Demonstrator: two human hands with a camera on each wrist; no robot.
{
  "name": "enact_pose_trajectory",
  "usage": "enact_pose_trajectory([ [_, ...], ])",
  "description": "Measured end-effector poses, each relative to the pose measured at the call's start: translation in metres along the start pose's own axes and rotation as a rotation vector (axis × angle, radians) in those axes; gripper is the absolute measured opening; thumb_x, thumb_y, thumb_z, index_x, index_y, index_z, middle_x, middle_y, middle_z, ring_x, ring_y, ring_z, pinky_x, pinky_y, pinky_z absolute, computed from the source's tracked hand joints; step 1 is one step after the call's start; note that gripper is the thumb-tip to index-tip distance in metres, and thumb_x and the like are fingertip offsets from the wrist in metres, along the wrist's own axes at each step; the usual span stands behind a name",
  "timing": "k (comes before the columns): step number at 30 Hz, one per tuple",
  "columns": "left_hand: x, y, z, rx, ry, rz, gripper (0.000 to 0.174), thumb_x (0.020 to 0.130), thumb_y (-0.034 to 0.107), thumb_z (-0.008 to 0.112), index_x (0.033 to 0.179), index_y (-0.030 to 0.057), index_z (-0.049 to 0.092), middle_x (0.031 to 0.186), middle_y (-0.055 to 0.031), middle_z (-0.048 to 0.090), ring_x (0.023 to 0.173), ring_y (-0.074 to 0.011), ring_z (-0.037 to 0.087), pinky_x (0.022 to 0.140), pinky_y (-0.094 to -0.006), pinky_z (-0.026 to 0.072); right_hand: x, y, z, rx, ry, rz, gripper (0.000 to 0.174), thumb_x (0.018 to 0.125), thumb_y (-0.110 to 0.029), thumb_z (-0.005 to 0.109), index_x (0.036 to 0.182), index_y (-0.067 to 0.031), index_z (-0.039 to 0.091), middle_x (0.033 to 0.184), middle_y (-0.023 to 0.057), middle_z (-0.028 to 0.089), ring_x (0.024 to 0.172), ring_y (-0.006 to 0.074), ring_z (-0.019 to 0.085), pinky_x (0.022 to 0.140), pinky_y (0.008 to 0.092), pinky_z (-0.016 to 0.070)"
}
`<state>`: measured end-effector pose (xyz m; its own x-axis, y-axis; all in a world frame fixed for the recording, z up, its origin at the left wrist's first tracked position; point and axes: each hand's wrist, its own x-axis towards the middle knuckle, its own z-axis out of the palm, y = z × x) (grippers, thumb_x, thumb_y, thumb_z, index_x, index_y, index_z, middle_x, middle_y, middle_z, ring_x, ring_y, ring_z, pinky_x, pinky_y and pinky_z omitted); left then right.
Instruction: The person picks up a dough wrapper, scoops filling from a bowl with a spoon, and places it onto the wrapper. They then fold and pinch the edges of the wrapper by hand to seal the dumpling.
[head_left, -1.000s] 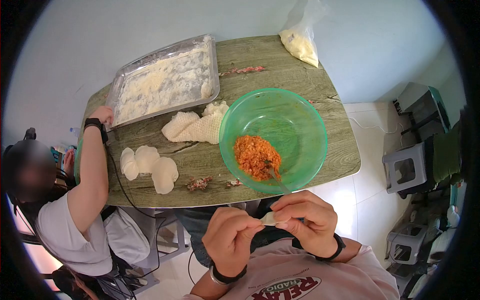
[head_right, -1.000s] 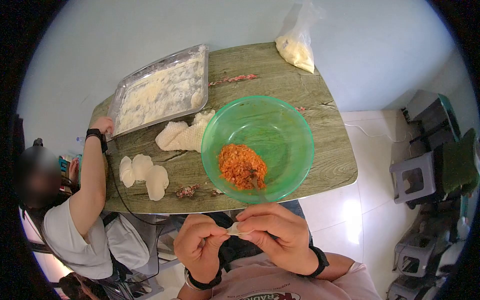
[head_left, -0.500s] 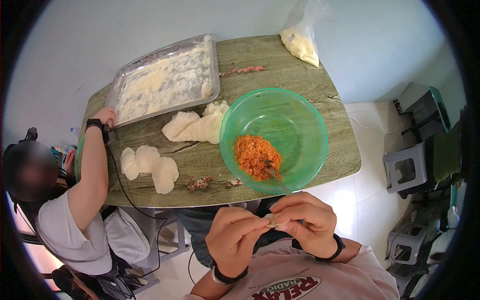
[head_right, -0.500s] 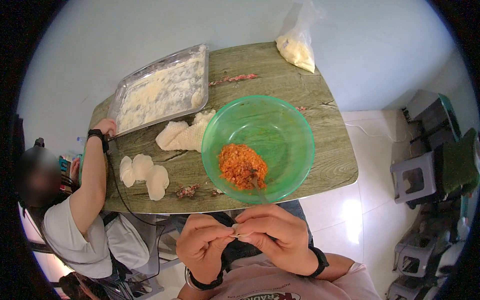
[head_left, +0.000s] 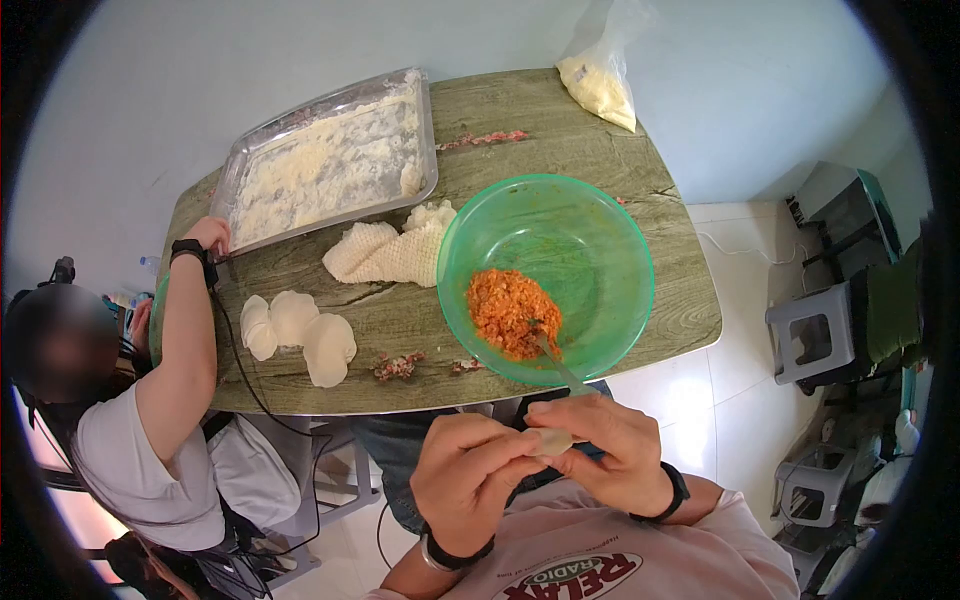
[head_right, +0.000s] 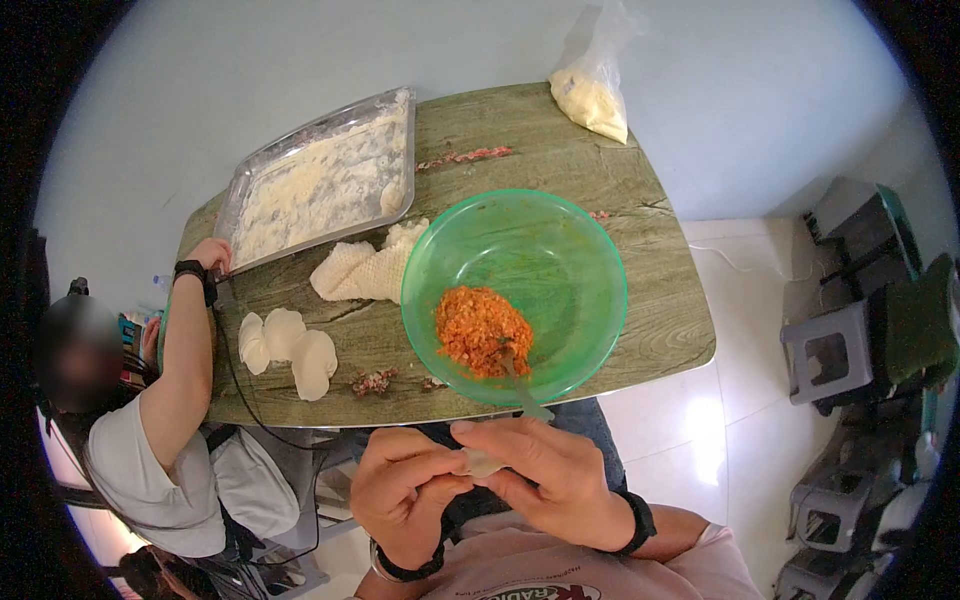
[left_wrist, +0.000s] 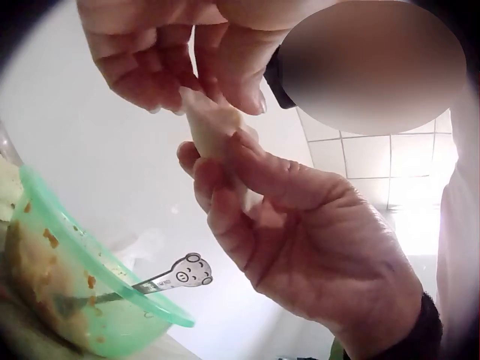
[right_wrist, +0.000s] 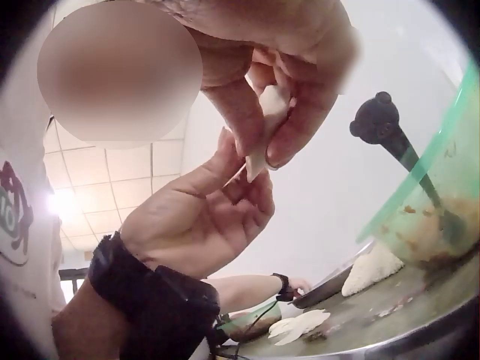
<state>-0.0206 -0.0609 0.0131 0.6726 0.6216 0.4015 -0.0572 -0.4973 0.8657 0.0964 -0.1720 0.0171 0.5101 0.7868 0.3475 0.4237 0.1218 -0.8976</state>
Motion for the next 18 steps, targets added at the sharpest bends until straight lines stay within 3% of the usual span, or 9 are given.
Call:
enact_pose_trajectory([
  [11,-0.0029,-0.0009,0.0005,0.061,0.003,-0.013,0.017,0.068,0.008,0.075,0.083,0.0059,0.068,0.080,-0.0043,0.058,0.073,-0.0223,0.055,0.065,-0.0310,0.0442,-0.0013,-0.0017,0.0029,0.017,0.007,-0.023,0.047,0.070,0.006,0.069,0.115,-0.0035,0.059,0.099,0.0147,0.064,0.083,0.0263,0.065,0.065,0.0306,0.0522],
  [14,-0.0020,-0.0030,0.0003,0.025,-0.002,0.035,0.017,0.070,0.014,0.076,0.081,0.0045,0.067,0.079,-0.0049,0.058,0.072,-0.0183,0.053,0.062,-0.0278,0.0415,-0.0002,-0.0018,0.0026,0.002,0.019,-0.023,0.045,0.070,0.006,0.070,0.113,-0.0012,0.060,0.096,0.0140,0.065,0.081,0.0234,0.066,0.066,0.0286,0.0525],
  [15,-0.0004,0.0000,0.0001,0.023,-0.016,0.023,0.016,0.070,0.012,0.076,0.080,0.0045,0.067,0.079,-0.0048,0.058,0.072,-0.0183,0.053,0.062,-0.0275,0.0414,0.0004,-0.0019,0.0025,-0.018,0.031,-0.037,0.042,0.070,0.005,0.071,0.110,0.0009,0.061,0.094,0.0132,0.066,0.079,0.0205,0.066,0.066,0.0265,0.0526],
  [18,-0.0006,0.0013,0.0007,0.024,-0.031,0.018,0.016,0.068,0.009,0.076,0.081,0.0054,0.068,0.079,-0.0043,0.058,0.073,-0.0198,0.054,0.064,-0.0294,0.0428,0.0017,-0.0022,0.0027,-0.066,0.009,-0.080,0.044,0.068,0.007,0.071,0.111,0.0007,0.061,0.092,0.0140,0.066,0.077,0.0224,0.066,0.064,0.0270,0.0523],
])
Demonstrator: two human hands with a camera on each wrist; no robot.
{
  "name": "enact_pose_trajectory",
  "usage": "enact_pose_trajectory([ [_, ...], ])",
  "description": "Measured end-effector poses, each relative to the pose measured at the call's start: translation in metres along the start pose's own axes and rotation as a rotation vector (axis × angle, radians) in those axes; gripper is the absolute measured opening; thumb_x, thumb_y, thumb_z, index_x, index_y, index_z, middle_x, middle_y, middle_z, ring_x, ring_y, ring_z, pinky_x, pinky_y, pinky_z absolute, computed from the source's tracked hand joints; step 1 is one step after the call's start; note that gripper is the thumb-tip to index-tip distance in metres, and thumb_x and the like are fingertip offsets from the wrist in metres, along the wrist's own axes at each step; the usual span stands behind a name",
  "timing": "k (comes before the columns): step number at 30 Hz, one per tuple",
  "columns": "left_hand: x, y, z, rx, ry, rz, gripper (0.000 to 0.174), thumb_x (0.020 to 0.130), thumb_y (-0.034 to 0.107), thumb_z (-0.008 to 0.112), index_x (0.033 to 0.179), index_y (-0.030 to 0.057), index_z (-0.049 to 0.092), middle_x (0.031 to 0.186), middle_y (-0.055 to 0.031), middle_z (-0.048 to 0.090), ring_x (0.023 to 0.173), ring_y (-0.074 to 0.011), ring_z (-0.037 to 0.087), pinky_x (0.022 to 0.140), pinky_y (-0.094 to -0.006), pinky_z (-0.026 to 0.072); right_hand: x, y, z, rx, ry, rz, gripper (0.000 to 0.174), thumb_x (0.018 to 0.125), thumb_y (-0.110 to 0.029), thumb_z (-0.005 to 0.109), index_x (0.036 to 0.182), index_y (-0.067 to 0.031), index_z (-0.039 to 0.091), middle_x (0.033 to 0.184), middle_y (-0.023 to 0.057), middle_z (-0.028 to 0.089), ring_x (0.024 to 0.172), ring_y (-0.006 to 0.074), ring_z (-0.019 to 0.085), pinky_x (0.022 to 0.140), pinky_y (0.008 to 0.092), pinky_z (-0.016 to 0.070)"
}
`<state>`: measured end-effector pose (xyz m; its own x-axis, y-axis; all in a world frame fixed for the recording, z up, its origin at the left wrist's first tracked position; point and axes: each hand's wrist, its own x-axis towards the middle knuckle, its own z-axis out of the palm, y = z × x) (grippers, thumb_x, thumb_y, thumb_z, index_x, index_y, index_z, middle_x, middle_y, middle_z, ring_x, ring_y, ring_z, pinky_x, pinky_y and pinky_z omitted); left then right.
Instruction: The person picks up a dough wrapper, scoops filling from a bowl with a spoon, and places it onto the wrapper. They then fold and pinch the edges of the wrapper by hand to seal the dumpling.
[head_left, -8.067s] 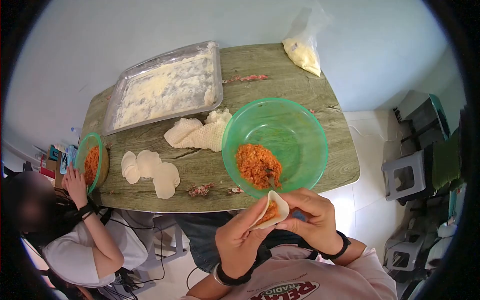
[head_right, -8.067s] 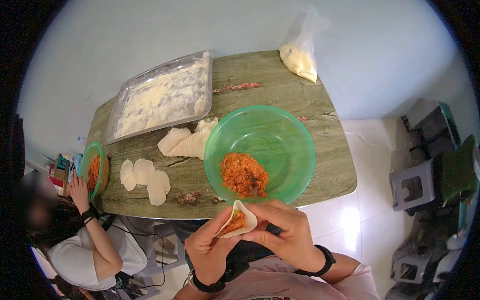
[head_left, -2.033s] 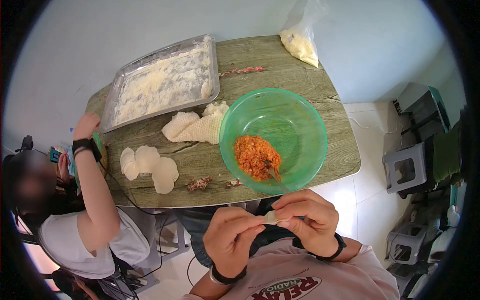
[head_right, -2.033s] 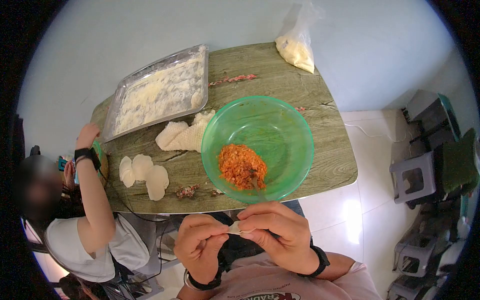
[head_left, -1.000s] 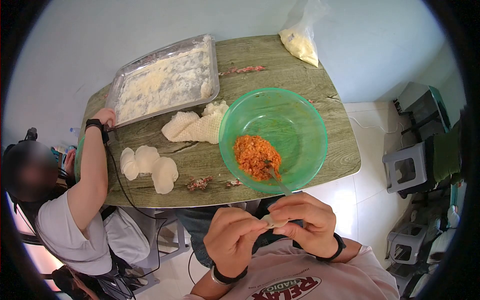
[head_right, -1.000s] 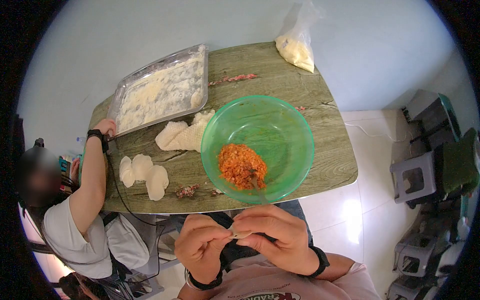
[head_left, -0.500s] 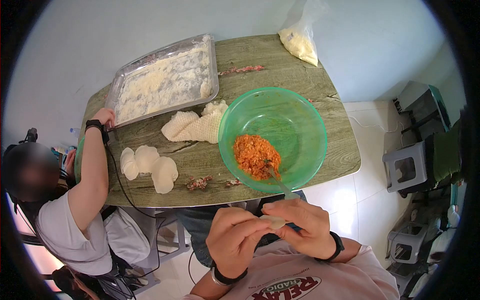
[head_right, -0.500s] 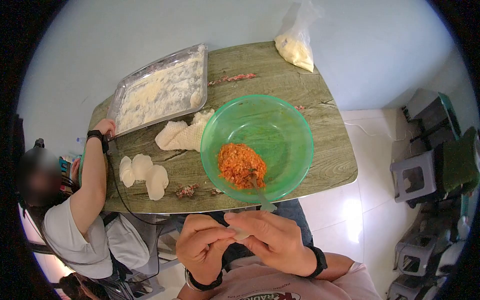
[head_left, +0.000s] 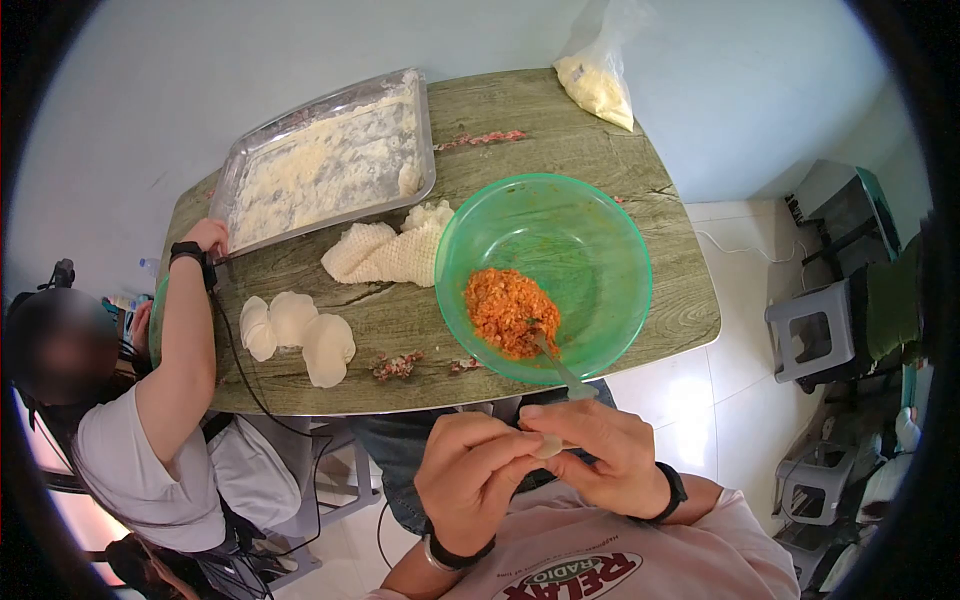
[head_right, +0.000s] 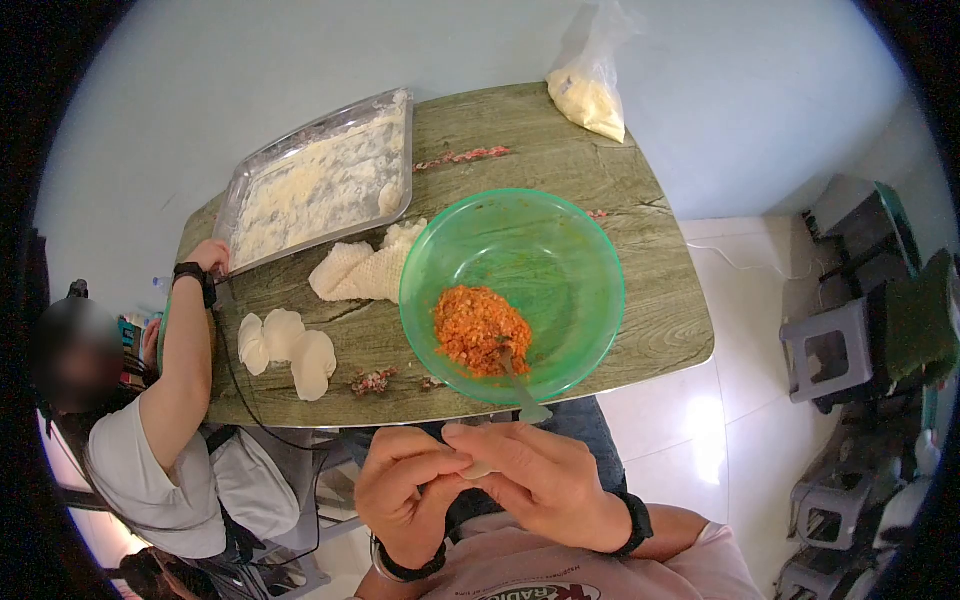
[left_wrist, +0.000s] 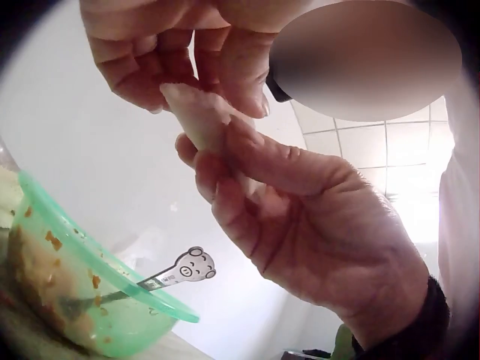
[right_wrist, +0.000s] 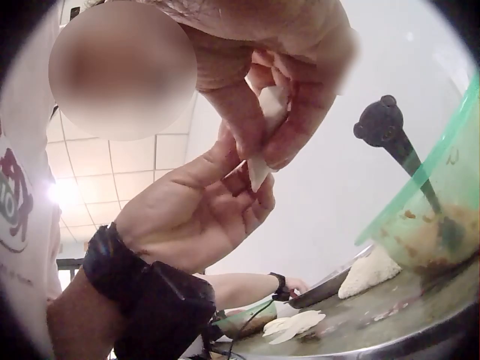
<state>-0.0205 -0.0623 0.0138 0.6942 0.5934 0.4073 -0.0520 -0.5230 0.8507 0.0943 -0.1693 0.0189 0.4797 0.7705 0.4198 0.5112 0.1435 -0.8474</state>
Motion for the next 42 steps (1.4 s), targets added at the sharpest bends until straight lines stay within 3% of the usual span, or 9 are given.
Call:
enact_pose_trajectory([
  [5,-0.002,-0.002,0.000,0.009,-0.004,0.012,0.018,0.066,0.007,0.076,0.083,0.0064,0.068,0.079,-0.0038,0.058,0.074,-0.0211,0.055,0.065,-0.0314,0.0444,0.000,0.003,0.003,0.030,0.011,-0.024,0.047,0.067,0.006,0.071,0.113,0.0001,0.060,0.090,0.0143,0.066,0.076,0.0232,0.066,0.061,0.0272,0.0517],
  [7,-0.001,-0.003,0.001,-0.007,0.010,0.004,0.015,0.068,0.009,0.077,0.080,0.0048,0.068,0.079,-0.0040,0.057,0.072,-0.0166,0.052,0.061,-0.0267,0.0408,-0.001,0.004,0.003,0.034,0.014,-0.030,0.048,0.067,0.006,0.071,0.113,0.0000,0.060,0.090,0.0143,0.066,0.076,0.0229,0.066,0.061,0.0272,0.0516],
  [13,-0.001,0.000,0.000,0.022,-0.010,-0.003,0.017,0.067,0.010,0.077,0.081,0.0049,0.068,0.078,-0.0039,0.057,0.071,-0.0162,0.052,0.060,-0.0263,0.0407,-0.001,0.003,0.001,-0.005,-0.010,-0.004,0.048,0.067,0.006,0.071,0.113,0.0000,0.060,0.091,0.0141,0.066,0.075,0.0227,0.066,0.061,0.0283,0.0522],
  [17,0.000,-0.001,0.000,0.019,-0.004,0.038,0.016,0.069,0.012,0.077,0.080,0.0045,0.067,0.078,-0.0040,0.057,0.071,-0.0165,0.052,0.060,-0.0265,0.0407,-0.002,0.003,0.002,0.028,-0.049,-0.005,0.051,0.072,0.005,0.066,0.121,-0.0025,0.055,0.098,0.0136,0.063,0.080,0.0268,0.065,0.064,0.0317,0.0527],
  [19,0.001,0.000,-0.002,0.012,-0.026,0.019,0.017,0.068,0.009,0.075,0.084,0.0062,0.067,0.082,-0.0040,0.057,0.073,-0.0221,0.053,0.065,-0.0313,0.0432,-0.001,0.003,0.001,0.038,-0.062,0.000,0.051,0.072,0.005,0.066,0.121,-0.0023,0.055,0.098,0.0139,0.063,0.080,0.0269,0.065,0.065,0.0318,0.0527],
  [26,0.000,0.002,0.000,0.004,-0.030,-0.046,0.015,0.069,0.010,0.074,0.082,0.0065,0.067,0.083,-0.0045,0.057,0.074,-0.0226,0.054,0.066,-0.0312,0.0429,-0.001,0.002,0.000,0.033,-0.078,0.015,0.052,0.072,0.004,0.066,0.122,-0.0021,0.054,0.097,0.0140,0.063,0.080,0.0272,0.064,0.065,0.0322,0.0526],
  [38,0.000,-0.005,0.004,0.095,0.004,0.091,0.012,0.071,0.010,0.072,0.080,0.0055,0.065,0.081,-0.0051,0.057,0.075,-0.0235,0.053,0.066,-0.0330,0.0420,-0.003,0.002,0.003,0.041,-0.103,0.069,0.051,0.074,0.001,0.068,0.123,-0.0026,0.054,0.092,0.0134,0.063,0.077,0.0258,0.063,0.064,0.0317,0.0516],
  [41,-0.003,-0.006,0.000,0.077,-0.040,0.102,0.028,0.071,0.017,0.074,0.093,0.0031,0.066,0.093,-0.0089,0.061,0.083,-0.0262,0.057,0.072,-0.0339,0.0449,-0.008,0.003,0.003,0.124,-0.069,0.175,0.049,0.076,0.002,0.068,0.122,-0.0021,0.053,0.095,0.0134,0.063,0.084,0.0232,0.065,0.069,0.0298,0.0527],
  [42,0.001,-0.002,-0.001,-0.004,-0.013,0.016,0.043,0.069,0.023,0.076,0.104,0.0012,0.062,0.102,-0.0120,0.060,0.091,-0.0280,0.057,0.078,-0.0349,0.0451,-0.009,0.004,0.003,0.210,-0.018,0.227,0.048,0.077,0.002,0.067,0.122,-0.0019,0.053,0.097,0.0134,0.064,0.089,0.0213,0.065,0.073,0.0289,0.0530],
])
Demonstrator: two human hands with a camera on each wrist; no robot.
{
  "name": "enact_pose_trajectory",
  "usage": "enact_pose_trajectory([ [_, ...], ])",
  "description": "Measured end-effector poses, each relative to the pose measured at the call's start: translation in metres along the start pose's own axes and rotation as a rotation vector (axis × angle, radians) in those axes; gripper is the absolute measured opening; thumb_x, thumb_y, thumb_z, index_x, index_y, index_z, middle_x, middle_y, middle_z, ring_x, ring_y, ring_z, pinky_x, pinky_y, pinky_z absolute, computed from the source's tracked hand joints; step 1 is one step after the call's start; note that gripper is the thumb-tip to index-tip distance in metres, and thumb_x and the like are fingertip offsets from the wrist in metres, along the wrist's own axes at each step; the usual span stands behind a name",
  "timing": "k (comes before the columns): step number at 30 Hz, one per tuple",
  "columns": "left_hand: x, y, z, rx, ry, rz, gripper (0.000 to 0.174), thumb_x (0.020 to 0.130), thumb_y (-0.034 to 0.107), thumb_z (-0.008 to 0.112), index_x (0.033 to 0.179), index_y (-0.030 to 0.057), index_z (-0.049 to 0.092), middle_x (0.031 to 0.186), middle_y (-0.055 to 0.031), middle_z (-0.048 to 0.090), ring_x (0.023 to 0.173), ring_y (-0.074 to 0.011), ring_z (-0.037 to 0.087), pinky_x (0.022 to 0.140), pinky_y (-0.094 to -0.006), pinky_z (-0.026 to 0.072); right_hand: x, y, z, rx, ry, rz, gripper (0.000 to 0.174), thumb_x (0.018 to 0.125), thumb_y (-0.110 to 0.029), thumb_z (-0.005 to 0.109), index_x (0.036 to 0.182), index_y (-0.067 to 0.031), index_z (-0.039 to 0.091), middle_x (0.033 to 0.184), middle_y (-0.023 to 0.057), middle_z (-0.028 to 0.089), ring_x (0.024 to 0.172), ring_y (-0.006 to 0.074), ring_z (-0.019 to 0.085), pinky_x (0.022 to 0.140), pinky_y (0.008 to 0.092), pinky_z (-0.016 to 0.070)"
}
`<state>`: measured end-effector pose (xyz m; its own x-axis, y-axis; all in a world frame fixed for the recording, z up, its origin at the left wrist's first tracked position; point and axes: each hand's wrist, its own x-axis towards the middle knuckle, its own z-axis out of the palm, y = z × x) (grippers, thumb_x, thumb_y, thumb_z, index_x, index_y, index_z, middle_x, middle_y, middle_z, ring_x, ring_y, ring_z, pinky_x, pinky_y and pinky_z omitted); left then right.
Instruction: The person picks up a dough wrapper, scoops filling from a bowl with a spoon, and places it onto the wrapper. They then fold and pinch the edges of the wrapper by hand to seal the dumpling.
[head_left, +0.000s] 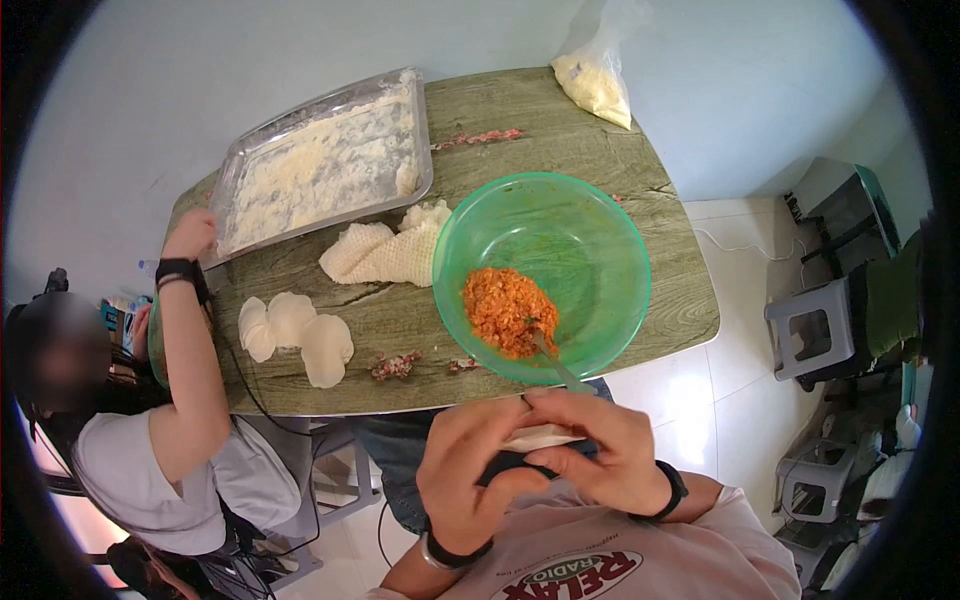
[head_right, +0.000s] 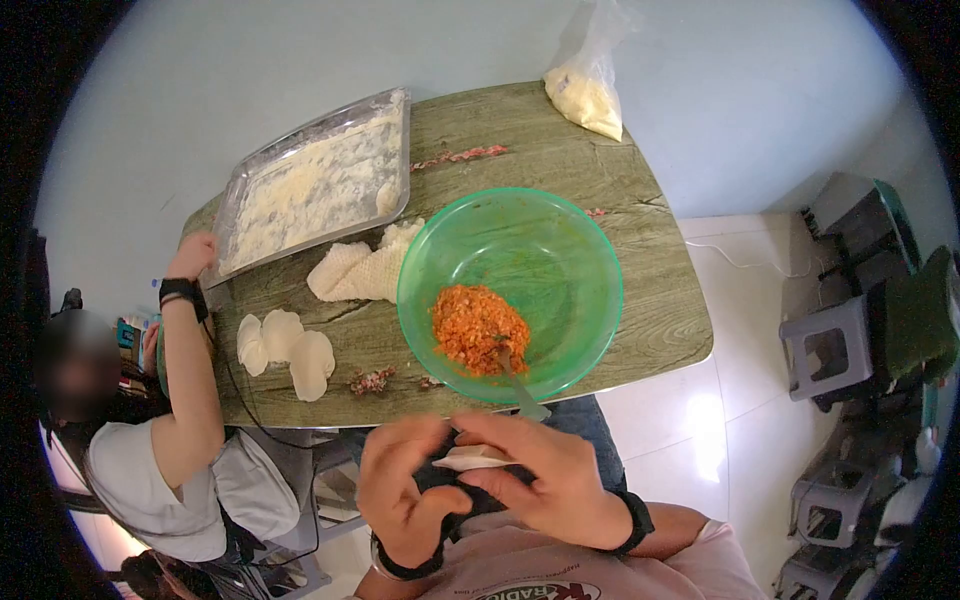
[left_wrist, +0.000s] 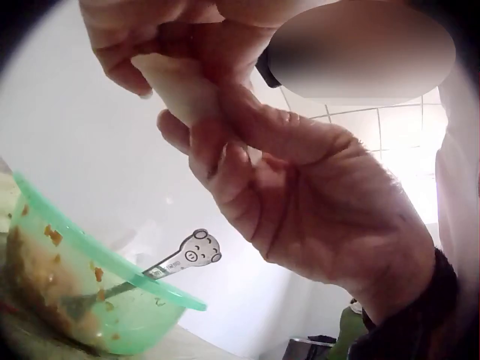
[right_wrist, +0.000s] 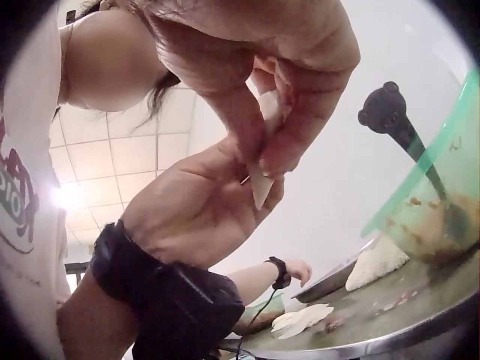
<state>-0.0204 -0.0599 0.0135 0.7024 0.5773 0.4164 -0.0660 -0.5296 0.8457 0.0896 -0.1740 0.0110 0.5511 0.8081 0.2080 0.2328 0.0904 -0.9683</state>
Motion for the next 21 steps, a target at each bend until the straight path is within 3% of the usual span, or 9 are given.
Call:
enact_pose_trajectory([
  [1,0.002,0.002,-0.001,-0.081,0.028,-0.086,0.059,0.067,0.028,0.078,0.115,-0.0007,0.059,0.112,-0.0151,0.059,0.098,-0.0298,0.057,0.083,-0.0358,0.0453,0.000,0.000,-0.002,0.000,0.000,0.001,0.048,0.077,0.002,0.067,0.122,-0.0019,0.053,0.097,0.0134,0.064,0.089,0.0213,0.065,0.073,0.0289,0.0530],
  [2,-0.006,-0.016,-0.008,-0.182,-0.084,-0.110,0.085,0.065,0.038,0.079,0.131,-0.0040,0.045,0.130,-0.0204,0.049,0.115,-0.0311,0.051,0.095,-0.0361,0.0402,-0.001,0.001,-0.004,0.156,0.006,0.043,0.048,0.078,0.003,0.067,0.123,-0.0017,0.051,0.101,0.0132,0.063,0.094,0.0203,0.064,0.078,0.0288,0.0521],
  [5,-0.010,-0.025,-0.007,-0.370,-0.183,-0.165,0.089,0.069,0.046,0.074,0.133,-0.0058,0.040,0.135,-0.0214,0.044,0.122,-0.0293,0.047,0.099,-0.0346,0.0363,-0.001,-0.001,-0.006,0.440,-0.005,0.106,0.046,0.081,0.005,0.065,0.123,0.0001,0.048,0.109,0.0127,0.061,0.103,0.0189,0.060,0.087,0.0296,0.0487],
  [7,-0.009,-0.021,-0.003,-0.466,-0.244,-0.191,0.088,0.074,0.048,0.069,0.135,-0.0064,0.037,0.137,-0.0215,0.041,0.124,-0.0287,0.045,0.101,-0.0342,0.0346,0.000,-0.002,-0.006,0.676,-0.080,0.248,0.041,0.081,0.005,0.064,0.119,0.0020,0.049,0.110,0.0116,0.060,0.104,0.0179,0.058,0.087,0.0288,0.0484],
  [9,-0.007,-0.015,0.003,-0.563,-0.304,-0.213,0.087,0.078,0.051,0.064,0.136,-0.0070,0.034,0.140,-0.0216,0.039,0.126,-0.0281,0.043,0.102,-0.0339,0.0330,-0.002,-0.001,-0.001,0.716,-0.098,0.289,0.039,0.082,0.006,0.063,0.118,0.0025,0.049,0.108,0.0111,0.060,0.103,0.0171,0.058,0.087,0.0283,0.0484],
  [11,-0.005,-0.008,0.006,-0.728,-0.291,-0.327,0.080,0.087,0.051,0.050,0.138,-0.0074,0.031,0.140,-0.0209,0.038,0.123,-0.0261,0.046,0.100,-0.0328,0.0352,-0.002,-0.001,0.001,0.753,-0.116,0.328,0.037,0.082,0.006,0.063,0.117,0.0029,0.050,0.106,0.0106,0.060,0.102,0.0164,0.058,0.086,0.0279,0.0484],
  [12,-0.006,-0.014,0.009,-0.738,-0.278,-0.282,0.072,0.091,0.047,0.042,0.137,-0.0075,0.032,0.140,-0.0202,0.038,0.118,-0.0243,0.049,0.098,-0.0315,0.0369,-0.002,-0.002,0.002,0.743,-0.123,0.334,0.034,0.084,0.005,0.061,0.116,0.0030,0.050,0.103,0.0096,0.060,0.098,0.0157,0.059,0.084,0.0274,0.0493],
  [16,-0.007,-0.009,0.005,-0.804,-0.279,-0.394,0.070,0.092,0.046,0.041,0.136,-0.0079,0.035,0.139,-0.0195,0.041,0.114,-0.0236,0.052,0.096,-0.0309,0.0384,-0.001,-0.007,0.001,0.708,-0.135,0.387,0.023,0.089,-0.002,0.057,0.111,0.0033,0.052,0.096,0.0068,0.059,0.089,0.0138,0.060,0.076,0.0256,0.0517],
  [21,-0.007,-0.010,0.007,-0.562,-0.227,-0.259,0.056,0.096,0.034,0.036,0.133,-0.0081,0.040,0.134,-0.0211,0.046,0.118,-0.0236,0.050,0.098,-0.0314,0.0372,-0.005,-0.001,0.007,0.667,-0.098,0.337,0.015,0.091,-0.005,0.056,0.104,0.0025,0.055,0.094,0.0055,0.058,0.084,0.0128,0.060,0.071,0.0238,0.0518],
])
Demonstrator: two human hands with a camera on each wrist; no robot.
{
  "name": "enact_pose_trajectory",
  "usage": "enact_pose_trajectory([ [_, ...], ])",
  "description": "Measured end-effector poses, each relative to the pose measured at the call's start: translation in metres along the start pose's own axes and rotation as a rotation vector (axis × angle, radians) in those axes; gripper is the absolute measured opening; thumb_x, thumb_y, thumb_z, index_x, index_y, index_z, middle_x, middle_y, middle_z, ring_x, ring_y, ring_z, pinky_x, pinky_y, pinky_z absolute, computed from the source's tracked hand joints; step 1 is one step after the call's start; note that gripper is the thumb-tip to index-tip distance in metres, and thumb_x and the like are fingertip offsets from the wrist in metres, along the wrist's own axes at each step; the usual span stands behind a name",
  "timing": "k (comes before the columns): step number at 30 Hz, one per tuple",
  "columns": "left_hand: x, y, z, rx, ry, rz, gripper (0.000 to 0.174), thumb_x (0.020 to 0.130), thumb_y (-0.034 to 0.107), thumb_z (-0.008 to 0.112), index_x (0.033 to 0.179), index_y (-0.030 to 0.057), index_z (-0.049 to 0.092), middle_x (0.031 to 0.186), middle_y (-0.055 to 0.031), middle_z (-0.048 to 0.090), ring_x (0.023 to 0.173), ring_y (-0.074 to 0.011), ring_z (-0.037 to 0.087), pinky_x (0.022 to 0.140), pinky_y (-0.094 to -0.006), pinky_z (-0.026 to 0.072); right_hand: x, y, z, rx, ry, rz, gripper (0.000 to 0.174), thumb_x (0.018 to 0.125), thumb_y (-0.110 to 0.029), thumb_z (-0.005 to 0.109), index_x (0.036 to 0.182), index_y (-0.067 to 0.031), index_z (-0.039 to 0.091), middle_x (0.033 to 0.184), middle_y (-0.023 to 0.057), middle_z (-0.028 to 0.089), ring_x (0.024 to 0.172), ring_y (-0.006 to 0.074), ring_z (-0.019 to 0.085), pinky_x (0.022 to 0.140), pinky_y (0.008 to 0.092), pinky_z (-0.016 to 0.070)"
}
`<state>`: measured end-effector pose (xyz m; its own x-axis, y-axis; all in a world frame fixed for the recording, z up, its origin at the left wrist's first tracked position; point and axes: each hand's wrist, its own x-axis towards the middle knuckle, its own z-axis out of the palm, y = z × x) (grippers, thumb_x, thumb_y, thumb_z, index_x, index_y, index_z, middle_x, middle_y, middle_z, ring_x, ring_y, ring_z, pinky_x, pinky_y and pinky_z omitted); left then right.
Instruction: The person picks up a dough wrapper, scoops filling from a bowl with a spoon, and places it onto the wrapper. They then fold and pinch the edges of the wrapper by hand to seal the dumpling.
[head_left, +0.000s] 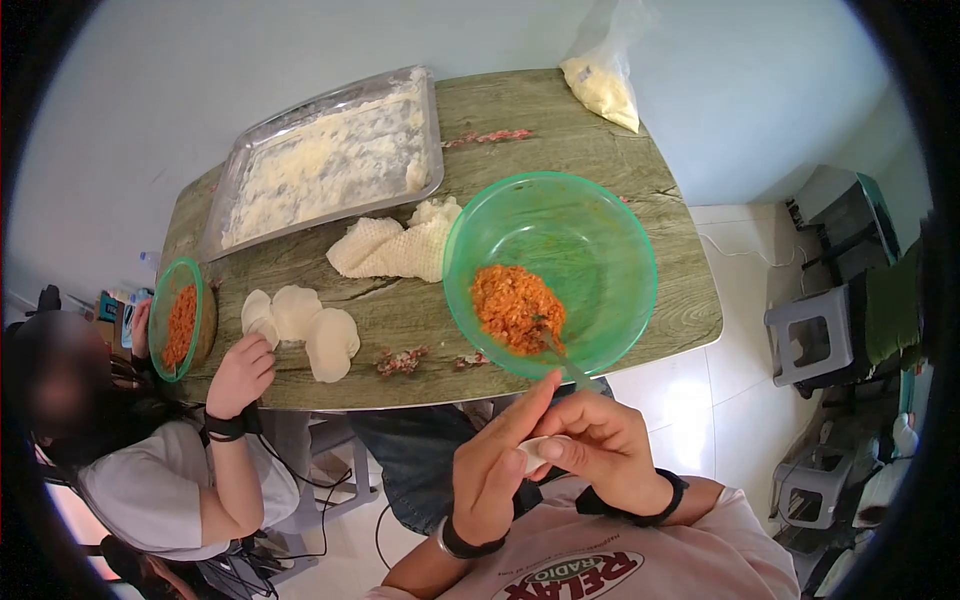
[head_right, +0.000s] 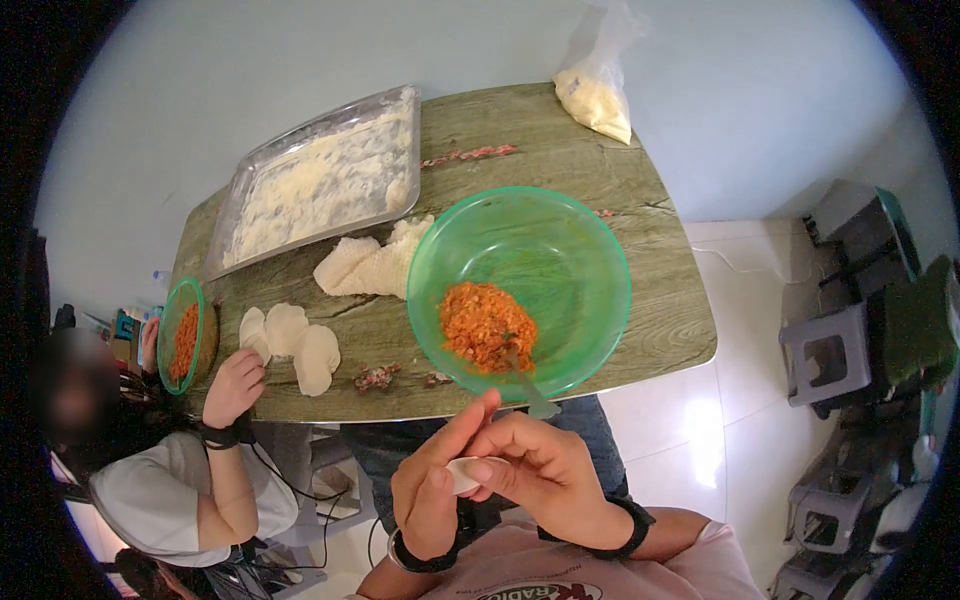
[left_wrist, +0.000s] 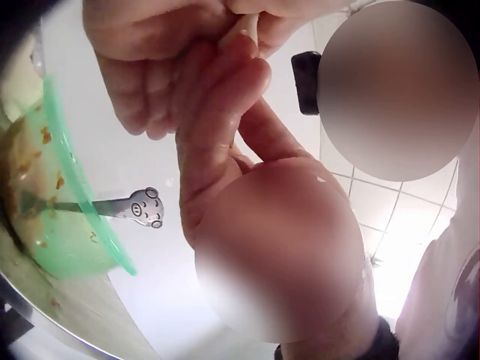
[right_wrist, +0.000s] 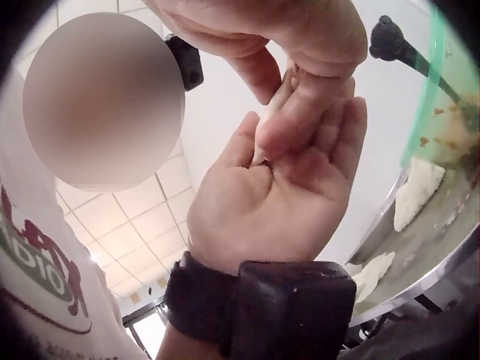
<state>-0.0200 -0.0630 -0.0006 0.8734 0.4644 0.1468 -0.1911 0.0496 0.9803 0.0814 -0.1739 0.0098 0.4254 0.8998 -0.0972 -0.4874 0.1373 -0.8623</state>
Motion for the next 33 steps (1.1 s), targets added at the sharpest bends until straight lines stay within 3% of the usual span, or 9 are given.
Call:
enact_pose_trajectory([
  [10,-0.010,0.002,-0.006,0.061,0.074,-0.189,0.052,0.097,0.031,0.035,0.124,-0.0112,0.048,0.120,-0.0221,0.057,0.106,-0.0246,0.058,0.093,-0.0331,0.0420,0.005,0.002,0.000,-0.331,0.087,-0.190,0.020,0.087,-0.005,0.061,0.106,-0.0018,0.059,0.103,0.0057,0.053,0.077,0.0091,0.054,0.066,0.0203,0.0448],
  [14,-0.011,-0.006,-0.016,-0.219,0.232,-0.274,0.060,0.097,0.043,0.029,0.114,-0.0080,0.055,0.107,-0.0226,0.063,0.091,-0.0254,0.063,0.076,-0.0318,0.0488,0.004,0.001,-0.001,-0.354,0.095,-0.221,0.033,0.085,-0.005,0.062,0.116,-0.0002,0.053,0.104,0.0055,0.053,0.073,0.0083,0.051,0.064,0.0196,0.0425],
  [16,-0.012,-0.007,-0.018,-1.088,0.212,-0.283,0.065,0.096,0.050,0.026,0.119,-0.0055,0.051,0.109,-0.0246,0.061,0.083,-0.0270,0.064,0.070,-0.0324,0.0489,0.005,0.008,0.005,-0.197,0.115,-0.307,0.048,0.082,-0.008,0.065,0.125,0.0012,0.045,0.108,0.0068,0.053,0.075,0.0089,0.050,0.063,0.0183,0.0415],
  [17,-0.011,-0.003,-0.012,-1.196,0.243,-0.332,0.056,0.097,0.046,0.025,0.119,0.0012,0.051,0.105,-0.0271,0.062,0.089,-0.0293,0.065,0.078,-0.0351,0.0506,0.006,0.007,0.011,-0.197,0.114,-0.306,0.048,0.082,-0.008,0.065,0.125,0.0012,0.045,0.108,0.0068,0.053,0.075,0.0089,0.050,0.063,0.0183,0.0415],
  [19,-0.014,-0.001,-0.001,-1.170,0.200,-0.395,0.058,0.097,0.047,0.024,0.119,0.0009,0.051,0.108,-0.0279,0.060,0.091,-0.0299,0.064,0.080,-0.0355,0.0500,0.007,0.004,0.023,0.028,0.106,-0.165,0.062,0.081,-0.032,0.066,0.125,0.0049,0.042,0.119,0.0177,0.051,0.104,0.0221,0.053,0.087,0.0305,0.0439],
  [22,-0.015,-0.003,0.006,-1.133,0.151,-0.458,0.060,0.096,0.048,0.027,0.119,-0.0009,0.051,0.115,-0.0294,0.056,0.086,-0.0302,0.064,0.078,-0.0368,0.0499,0.012,0.006,0.022,0.377,0.030,0.080,0.054,0.082,-0.024,0.062,0.127,0.0006,0.043,0.117,0.0109,0.053,0.096,0.0140,0.054,0.067,0.0178,0.0442],
  [26,-0.019,-0.010,0.010,-0.970,0.078,-0.414,0.058,0.095,0.043,0.028,0.119,-0.0055,0.050,0.112,-0.0299,0.057,0.072,-0.0293,0.063,0.065,-0.0354,0.0495,0.014,0.005,0.019,0.347,0.005,0.240,0.047,0.084,-0.023,0.055,0.120,0.0067,0.048,0.118,0.0186,0.055,0.103,0.0185,0.056,0.076,0.0213,0.0483],
  [28,-0.019,-0.012,0.010,-1.030,0.033,-0.330,0.053,0.097,0.033,0.027,0.117,-0.0108,0.050,0.094,-0.0222,0.062,0.075,-0.0286,0.062,0.065,-0.0334,0.0499,0.015,0.003,0.019,0.414,-0.020,0.229,0.045,0.085,-0.022,0.054,0.119,0.0072,0.049,0.118,0.0194,0.056,0.104,0.0189,0.056,0.079,0.0229,0.0482],
  [33,-0.014,0.001,0.012,-0.649,0.144,-0.405,0.057,0.096,0.039,0.028,0.118,-0.0095,0.049,0.111,-0.0318,0.056,0.072,-0.0305,0.063,0.064,-0.0348,0.0505,0.019,0.009,0.018,0.470,-0.044,0.201,0.040,0.086,-0.020,0.053,0.115,0.0077,0.052,0.115,0.0208,0.057,0.105,0.0210,0.057,0.086,0.0265,0.0471],
])
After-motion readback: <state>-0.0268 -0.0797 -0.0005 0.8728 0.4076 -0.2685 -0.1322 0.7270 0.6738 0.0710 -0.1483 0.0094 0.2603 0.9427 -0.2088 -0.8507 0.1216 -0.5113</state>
